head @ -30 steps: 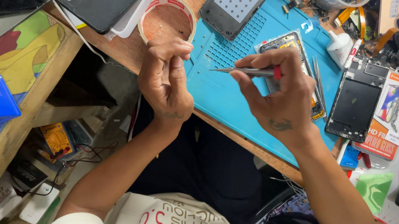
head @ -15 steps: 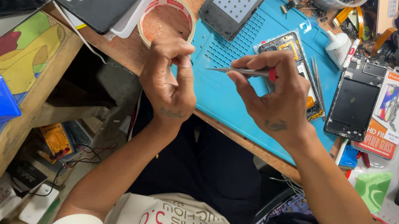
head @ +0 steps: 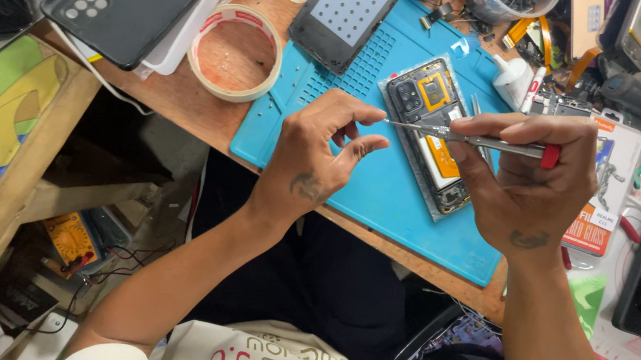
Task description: The person uses a screwdriver to remove screws from a disassembled smartphone placed on a blue anti-static mat. Screws are collected and placed on the mat. The person continues to unscrew multiple fasteners from the phone's internal frame.
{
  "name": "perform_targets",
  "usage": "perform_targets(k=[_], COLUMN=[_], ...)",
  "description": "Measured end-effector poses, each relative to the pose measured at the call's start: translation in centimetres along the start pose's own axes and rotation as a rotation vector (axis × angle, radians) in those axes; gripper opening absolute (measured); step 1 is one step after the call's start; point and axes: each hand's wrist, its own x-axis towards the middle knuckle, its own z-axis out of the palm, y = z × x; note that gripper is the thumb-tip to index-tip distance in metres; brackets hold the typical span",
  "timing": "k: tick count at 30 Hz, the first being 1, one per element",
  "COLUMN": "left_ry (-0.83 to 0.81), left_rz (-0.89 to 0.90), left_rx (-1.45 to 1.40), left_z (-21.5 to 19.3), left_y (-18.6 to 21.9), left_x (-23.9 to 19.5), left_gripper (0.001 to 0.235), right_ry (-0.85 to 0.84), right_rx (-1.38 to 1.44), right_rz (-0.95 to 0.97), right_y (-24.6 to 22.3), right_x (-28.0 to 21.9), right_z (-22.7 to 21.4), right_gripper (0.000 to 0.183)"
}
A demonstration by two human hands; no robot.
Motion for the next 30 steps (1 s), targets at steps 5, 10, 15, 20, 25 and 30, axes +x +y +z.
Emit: perform_targets(k=[5,10,15,20,25,30], left_ry=[-0.019,-0.041,-0.043,-0.040,-0.043,-0.070], left_rz=[-0.047,-0.068,-0.038,-0.016,0.004,-0.005], left_rx=[-0.148,-0.165,-0.172,-0.146,-0.128,-0.068], left_z=[1.1,1.3,1.3,1.3,1.3,1.4], left_y=[-0.1,-0.1,-0.2,-0.3,-0.4,-0.3], left_x=[0.5,0.4,0.3,0.2,0.1,0.0], left_gripper=[0.017,0.010,0.008,0.009,0.008,0.008], right_ry=[0.019,0.021,0.029,0.008,-0.012,0.039], right_rx=[0.041,0.054,0.047,0.055,0.041,-0.168], right_rz=[-0.002,0.011,0.005,0.014,0.024,0.117], right_y=[0.5,0.9,0.4,0.1,0.2,-0.6], right_x=[-0.3,-0.7,-0.8,-0.8,-0.6,-0.5], right_z=[-1.0,-1.2,-1.3,-1.0,-0.9,-0.8], right_gripper=[0.047,0.046,0.047,0.045,0.043,0.047])
